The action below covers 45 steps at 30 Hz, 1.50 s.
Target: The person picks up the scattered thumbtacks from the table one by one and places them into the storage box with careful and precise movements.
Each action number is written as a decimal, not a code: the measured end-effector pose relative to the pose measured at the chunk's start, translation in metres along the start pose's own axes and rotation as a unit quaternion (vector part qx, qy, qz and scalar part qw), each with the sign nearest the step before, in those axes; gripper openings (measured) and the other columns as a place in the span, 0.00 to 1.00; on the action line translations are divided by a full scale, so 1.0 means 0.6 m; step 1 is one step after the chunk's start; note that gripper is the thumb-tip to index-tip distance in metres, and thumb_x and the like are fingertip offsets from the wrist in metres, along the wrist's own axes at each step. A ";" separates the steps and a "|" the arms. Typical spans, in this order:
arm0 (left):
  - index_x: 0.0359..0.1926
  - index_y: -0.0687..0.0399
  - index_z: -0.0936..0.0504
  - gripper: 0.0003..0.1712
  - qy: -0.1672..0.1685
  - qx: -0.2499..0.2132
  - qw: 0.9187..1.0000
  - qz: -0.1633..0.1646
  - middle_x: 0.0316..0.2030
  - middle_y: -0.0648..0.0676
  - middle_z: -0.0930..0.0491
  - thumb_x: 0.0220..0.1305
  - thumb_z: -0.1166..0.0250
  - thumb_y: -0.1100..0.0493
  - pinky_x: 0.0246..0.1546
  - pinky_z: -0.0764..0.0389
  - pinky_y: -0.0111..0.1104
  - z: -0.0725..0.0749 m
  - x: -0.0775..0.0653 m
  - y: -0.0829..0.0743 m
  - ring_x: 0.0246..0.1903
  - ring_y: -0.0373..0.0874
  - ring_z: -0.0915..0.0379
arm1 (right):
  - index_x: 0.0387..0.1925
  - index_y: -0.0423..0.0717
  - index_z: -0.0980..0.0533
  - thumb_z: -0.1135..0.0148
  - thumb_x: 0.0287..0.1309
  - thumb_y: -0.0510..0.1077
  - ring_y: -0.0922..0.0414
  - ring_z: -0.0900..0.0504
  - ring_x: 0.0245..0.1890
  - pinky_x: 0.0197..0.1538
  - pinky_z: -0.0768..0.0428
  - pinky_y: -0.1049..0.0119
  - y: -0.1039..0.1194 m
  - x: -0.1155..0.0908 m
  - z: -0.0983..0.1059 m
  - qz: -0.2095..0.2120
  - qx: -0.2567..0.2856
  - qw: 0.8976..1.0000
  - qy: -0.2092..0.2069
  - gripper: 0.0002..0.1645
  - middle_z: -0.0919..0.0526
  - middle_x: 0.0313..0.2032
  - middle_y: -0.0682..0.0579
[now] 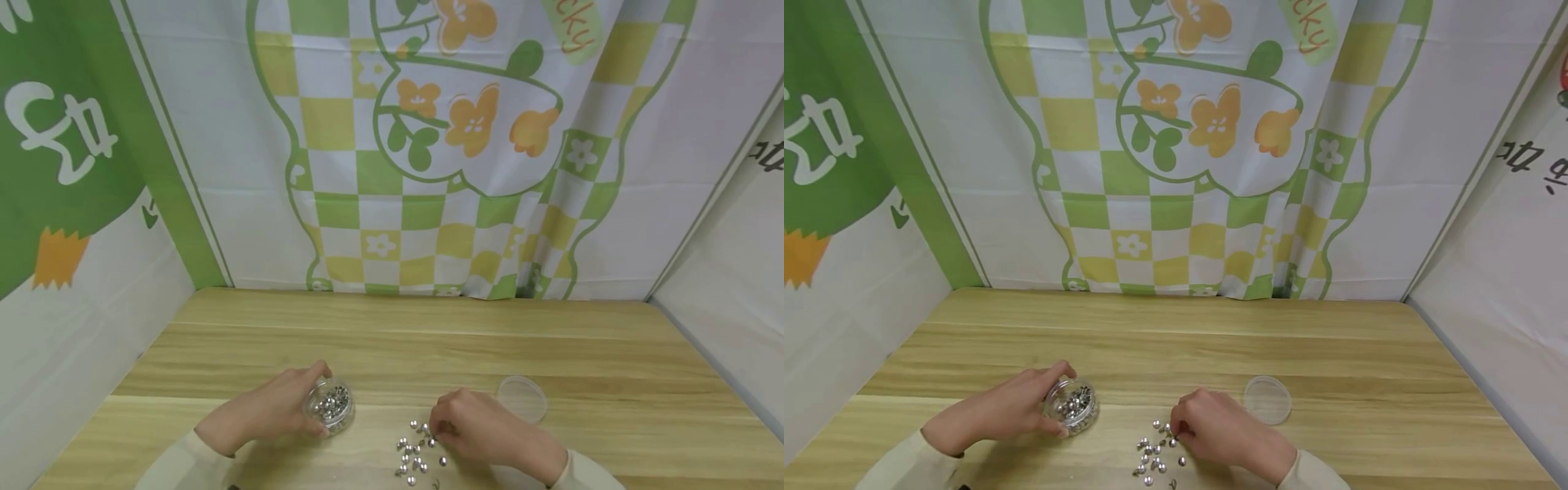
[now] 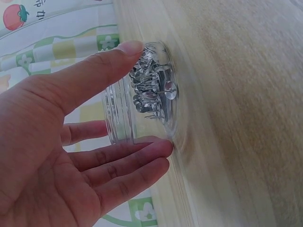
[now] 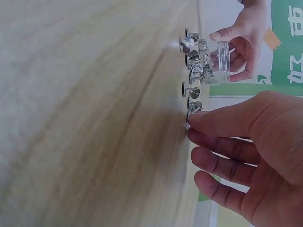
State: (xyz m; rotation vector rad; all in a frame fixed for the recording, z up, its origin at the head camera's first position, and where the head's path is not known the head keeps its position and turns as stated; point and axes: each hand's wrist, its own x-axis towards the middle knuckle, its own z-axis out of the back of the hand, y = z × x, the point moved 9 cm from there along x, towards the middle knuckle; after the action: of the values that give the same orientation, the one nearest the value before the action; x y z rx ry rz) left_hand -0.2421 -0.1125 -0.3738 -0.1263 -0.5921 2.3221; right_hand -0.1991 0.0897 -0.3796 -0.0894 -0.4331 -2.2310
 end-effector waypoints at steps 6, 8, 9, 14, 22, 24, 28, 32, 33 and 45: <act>0.50 0.63 0.31 0.39 0.002 -0.001 1.000 -0.007 0.39 0.65 0.17 0.39 0.22 0.52 0.39 0.14 0.51 0.001 0.001 -0.003 0.37 0.57 0.20 | 0.26 0.54 0.17 0.33 0.47 0.34 0.71 0.22 0.28 0.32 0.17 0.74 -0.001 0.000 -0.001 -0.003 -0.002 1.000 -0.002 0.10 0.15 0.26 0.63; 0.50 0.63 0.31 0.39 0.002 -0.002 1.000 -0.007 0.39 0.65 0.17 0.39 0.22 0.52 0.39 0.14 0.51 0.001 0.001 -0.002 0.38 0.57 0.20 | 0.26 0.54 0.17 0.33 0.47 0.33 0.70 0.22 0.28 0.32 0.16 0.74 -0.001 0.000 -0.001 -0.005 0.000 1.000 -0.001 0.11 0.15 0.26 0.63; 0.50 0.63 0.31 0.39 0.003 -0.002 1.000 -0.008 0.39 0.65 0.17 0.39 0.22 0.52 0.39 0.14 0.51 0.001 0.001 -0.002 0.38 0.57 0.20 | 0.26 0.54 0.17 0.33 0.47 0.33 0.70 0.21 0.28 0.32 0.16 0.74 -0.002 -0.001 -0.001 -0.007 0.002 1.000 0.000 0.11 0.15 0.27 0.62; 0.50 0.63 0.31 0.39 0.006 -0.002 1.000 -0.007 0.40 0.65 0.17 0.40 0.22 0.51 0.39 0.14 0.51 -0.001 0.002 -0.002 0.38 0.56 0.20 | 0.26 0.54 0.16 0.33 0.46 0.33 0.69 0.21 0.29 0.33 0.15 0.73 -0.002 -0.002 -0.002 -0.012 0.001 1.000 0.001 0.11 0.14 0.27 0.63; 0.50 0.63 0.31 0.39 0.005 -0.004 1.000 -0.007 0.40 0.65 0.18 0.40 0.22 0.51 0.39 0.15 0.52 0.000 0.000 -0.003 0.38 0.57 0.21 | 0.25 0.53 0.16 0.34 0.42 0.31 0.69 0.20 0.29 0.34 0.15 0.72 0.004 0.002 0.004 0.003 -0.008 1.000 -0.011 0.13 0.14 0.25 0.62; 0.50 0.63 0.31 0.39 0.006 -0.003 1.000 -0.007 0.40 0.66 0.18 0.40 0.23 0.51 0.39 0.15 0.52 0.000 0.000 -0.002 0.39 0.58 0.21 | 0.25 0.53 0.16 0.34 0.42 0.30 0.69 0.20 0.28 0.34 0.15 0.72 0.004 0.004 0.006 0.005 -0.008 1.000 -0.014 0.13 0.14 0.25 0.62; 0.50 0.62 0.32 0.39 0.005 0.003 1.000 -0.006 0.40 0.66 0.18 0.41 0.23 0.50 0.39 0.16 0.53 0.002 0.000 -0.002 0.39 0.58 0.21 | 0.25 0.52 0.16 0.35 0.42 0.31 0.69 0.20 0.28 0.33 0.15 0.73 0.006 0.008 0.010 0.010 -0.009 1.000 -0.016 0.13 0.14 0.25 0.61; 0.50 0.62 0.32 0.39 0.005 0.005 1.000 -0.009 0.40 0.66 0.18 0.41 0.22 0.51 0.39 0.15 0.53 0.005 0.000 -0.005 0.39 0.59 0.21 | 0.23 0.53 0.17 0.35 0.43 0.31 0.70 0.23 0.26 0.30 0.17 0.74 0.010 0.011 0.017 0.022 -0.015 0.999 -0.030 0.12 0.16 0.23 0.62; 0.50 0.62 0.32 0.39 0.005 0.004 1.000 -0.010 0.40 0.66 0.18 0.41 0.22 0.51 0.39 0.15 0.53 0.005 0.000 -0.006 0.39 0.59 0.21 | 0.22 0.53 0.18 0.35 0.43 0.31 0.70 0.23 0.26 0.29 0.18 0.74 0.012 0.013 0.020 0.027 -0.021 0.999 -0.037 0.12 0.17 0.23 0.62; 0.50 0.63 0.31 0.39 0.006 0.005 1.000 -0.010 0.39 0.66 0.17 0.40 0.22 0.50 0.39 0.15 0.52 0.004 0.002 -0.004 0.38 0.58 0.21 | 0.26 0.51 0.17 0.34 0.49 0.33 0.68 0.22 0.28 0.29 0.17 0.72 0.024 0.040 0.041 0.040 -0.027 0.996 -0.068 0.09 0.17 0.25 0.61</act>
State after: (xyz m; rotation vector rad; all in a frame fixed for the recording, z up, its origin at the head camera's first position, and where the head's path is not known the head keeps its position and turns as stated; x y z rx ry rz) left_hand -0.2419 -0.1110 -0.3703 -0.1285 -0.5739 2.3033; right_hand -0.2057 0.0718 -0.3472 -0.2849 -0.4353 -2.1653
